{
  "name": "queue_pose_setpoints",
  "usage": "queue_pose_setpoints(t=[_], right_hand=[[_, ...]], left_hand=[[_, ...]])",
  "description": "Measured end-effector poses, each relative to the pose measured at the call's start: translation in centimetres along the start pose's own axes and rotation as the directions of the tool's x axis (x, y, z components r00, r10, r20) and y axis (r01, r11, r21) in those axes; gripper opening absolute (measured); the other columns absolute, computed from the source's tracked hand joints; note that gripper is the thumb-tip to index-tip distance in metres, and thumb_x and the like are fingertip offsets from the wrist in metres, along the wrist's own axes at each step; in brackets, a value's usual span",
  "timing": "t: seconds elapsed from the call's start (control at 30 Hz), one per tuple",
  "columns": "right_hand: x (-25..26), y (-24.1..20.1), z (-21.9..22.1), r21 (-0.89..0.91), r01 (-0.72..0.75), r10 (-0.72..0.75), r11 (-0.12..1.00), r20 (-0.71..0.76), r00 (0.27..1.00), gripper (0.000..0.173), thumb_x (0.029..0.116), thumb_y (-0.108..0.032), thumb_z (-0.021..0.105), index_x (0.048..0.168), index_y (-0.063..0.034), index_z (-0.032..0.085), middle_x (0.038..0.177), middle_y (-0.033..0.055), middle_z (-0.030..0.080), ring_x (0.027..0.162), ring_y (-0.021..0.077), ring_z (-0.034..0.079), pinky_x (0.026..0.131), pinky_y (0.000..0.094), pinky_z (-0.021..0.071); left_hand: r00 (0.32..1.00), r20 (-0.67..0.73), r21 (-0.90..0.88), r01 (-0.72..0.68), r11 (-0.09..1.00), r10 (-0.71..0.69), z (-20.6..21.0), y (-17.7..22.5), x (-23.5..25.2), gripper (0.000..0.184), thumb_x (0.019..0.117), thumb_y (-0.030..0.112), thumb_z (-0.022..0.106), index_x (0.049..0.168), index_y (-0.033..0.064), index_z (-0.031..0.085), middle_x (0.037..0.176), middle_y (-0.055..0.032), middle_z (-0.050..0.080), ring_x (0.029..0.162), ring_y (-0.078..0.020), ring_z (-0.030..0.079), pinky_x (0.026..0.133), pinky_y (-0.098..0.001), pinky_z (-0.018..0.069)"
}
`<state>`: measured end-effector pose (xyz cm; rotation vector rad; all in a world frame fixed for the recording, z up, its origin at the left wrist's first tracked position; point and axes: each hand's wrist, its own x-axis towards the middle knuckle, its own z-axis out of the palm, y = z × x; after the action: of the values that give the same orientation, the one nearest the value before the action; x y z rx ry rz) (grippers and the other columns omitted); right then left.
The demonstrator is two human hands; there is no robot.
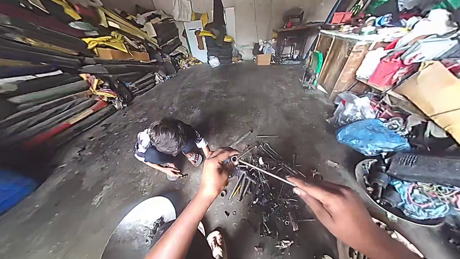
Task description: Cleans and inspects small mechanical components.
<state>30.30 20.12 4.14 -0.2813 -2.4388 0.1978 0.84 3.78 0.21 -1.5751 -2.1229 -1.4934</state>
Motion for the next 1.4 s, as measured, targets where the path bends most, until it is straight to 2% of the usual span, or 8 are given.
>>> queue_pose_setpoints(t=[0.17, 0.33, 0.57, 0.9, 1.1, 1.27, 1.33, 1.4], right_hand=[[-0.1, 0.2, 0.3, 0.005, 0.003, -0.003, 1.000, 0.008, 1.000, 0.033, 0.1046, -0.038, 0.050, 0.123, -0.0292, 0.077, 0.084, -0.0015, 0.075, 0.068, 0.0134, 0.069, 0.058, 0.0364, 0.0558], [0.1, 0.3, 0.7, -0.002, 0.005, -0.005, 1.000, 0.042, 0.999, 0.034, 0.1052, -0.036, 0.049, 0.123, -0.0275, 0.077, 0.094, -0.0024, 0.077, 0.079, 0.0129, 0.073, 0.065, 0.0369, 0.0600], [0.1, -0.2, 1.0, -0.107, 0.016, -0.012, 0.994, 0.046, 0.999, 0.033, 0.1041, -0.035, 0.050, 0.122, -0.0276, 0.077, 0.084, 0.0014, 0.075, 0.068, 0.0186, 0.071, 0.056, 0.0406, 0.0562], [0.1, -1.4, 1.6, -0.232, 0.042, -0.054, 0.972, -0.048, 0.997, 0.032, 0.1044, -0.030, 0.051, 0.123, -0.0251, 0.077, 0.073, 0.0062, 0.066, 0.058, 0.0230, 0.063, 0.046, 0.0382, 0.0475], [-0.2, -1.7, 1.7, -0.103, -0.026, 0.018, 0.994, -0.078, 0.997, 0.032, 0.1044, -0.031, 0.053, 0.120, -0.0204, 0.078, 0.079, 0.0042, 0.072, 0.065, 0.0187, 0.067, 0.054, 0.0367, 0.0538], [0.9, -1.2, -2.0, 0.017, -0.083, 0.085, 0.996, -0.292, 0.953, 0.035, 0.1062, -0.025, 0.054, 0.124, -0.0019, 0.073, 0.085, 0.0118, 0.074, 0.066, 0.0143, 0.067, 0.060, 0.0325, 0.0568], [1.6, 0.1, -3.3, 0.267, -0.054, 0.149, 0.962, -0.348, 0.926, 0.032, 0.1061, -0.019, 0.054, 0.125, 0.0028, 0.068, 0.088, 0.0047, 0.072, 0.065, 0.0010, 0.059, 0.060, 0.0197, 0.0528], [1.7, 0.9, -2.8, 0.474, -0.070, 0.228, 0.878, -0.284, 0.931, 0.030, 0.1078, -0.020, 0.050, 0.125, -0.0012, 0.065, 0.079, -0.0046, 0.062, 0.058, -0.0006, 0.053, 0.052, 0.0177, 0.0478]], left_hand=[[1.000, 0.020, 0.090, -0.014, 0.996, 0.013, 0.5, 0.2, 0.1, 0.026, 0.0935, 0.018, 0.063, 0.110, 0.0286, 0.079, 0.116, 0.0102, 0.074, 0.116, -0.0074, 0.064, 0.111, -0.0477, 0.0416], [0.999, 0.041, 0.152, -0.035, 0.988, 0.029, 1.1, 0.5, 0.2, 0.027, 0.0931, 0.017, 0.062, 0.111, 0.0299, 0.079, 0.117, 0.0110, 0.074, 0.113, -0.0074, 0.065, 0.106, -0.0449, 0.0445], [0.997, 0.082, 0.213, -0.029, 0.977, 0.011, 1.5, 0.7, -0.3, 0.029, 0.0938, 0.017, 0.061, 0.110, 0.0323, 0.078, 0.117, 0.0141, 0.073, 0.112, -0.0085, 0.064, 0.105, -0.0446, 0.0450], [0.991, 0.077, 0.005, 0.105, 0.994, -0.105, 1.3, 0.6, -0.2, 0.022, 0.0944, 0.026, 0.072, 0.115, 0.0231, 0.078, 0.118, 0.0079, 0.074, 0.114, -0.0067, 0.066, 0.105, -0.0400, 0.0496], [0.971, 0.099, -0.209, 0.235, 0.949, -0.218, 1.3, 1.0, 0.0, 0.023, 0.0938, 0.020, 0.072, 0.116, 0.0200, 0.077, 0.110, 0.0049, 0.076, 0.102, -0.0062, 0.070, 0.094, -0.0353, 0.0581], [0.906, 0.058, -0.174, 0.423, 0.889, -0.420, 0.1, -1.3, 0.9, 0.024, 0.0941, 0.022, 0.071, 0.117, 0.0180, 0.076, 0.105, 0.0020, 0.076, 0.097, -0.0096, 0.070, 0.092, -0.0422, 0.0569], [0.926, 0.021, -0.337, 0.362, 0.869, -0.377, -0.4, -2.2, 1.0, 0.023, 0.0929, 0.014, 0.073, 0.115, 0.0125, 0.075, 0.106, -0.0014, 0.075, 0.098, -0.0112, 0.070, 0.090, -0.0382, 0.0581], [0.967, 0.025, -0.484, 0.232, 0.844, -0.252, -0.6, -1.8, 1.0, 0.022, 0.0932, 0.008, 0.071, 0.114, 0.0066, 0.074, 0.112, -0.0050, 0.074, 0.104, -0.0136, 0.068, 0.095, -0.0356, 0.0562]])
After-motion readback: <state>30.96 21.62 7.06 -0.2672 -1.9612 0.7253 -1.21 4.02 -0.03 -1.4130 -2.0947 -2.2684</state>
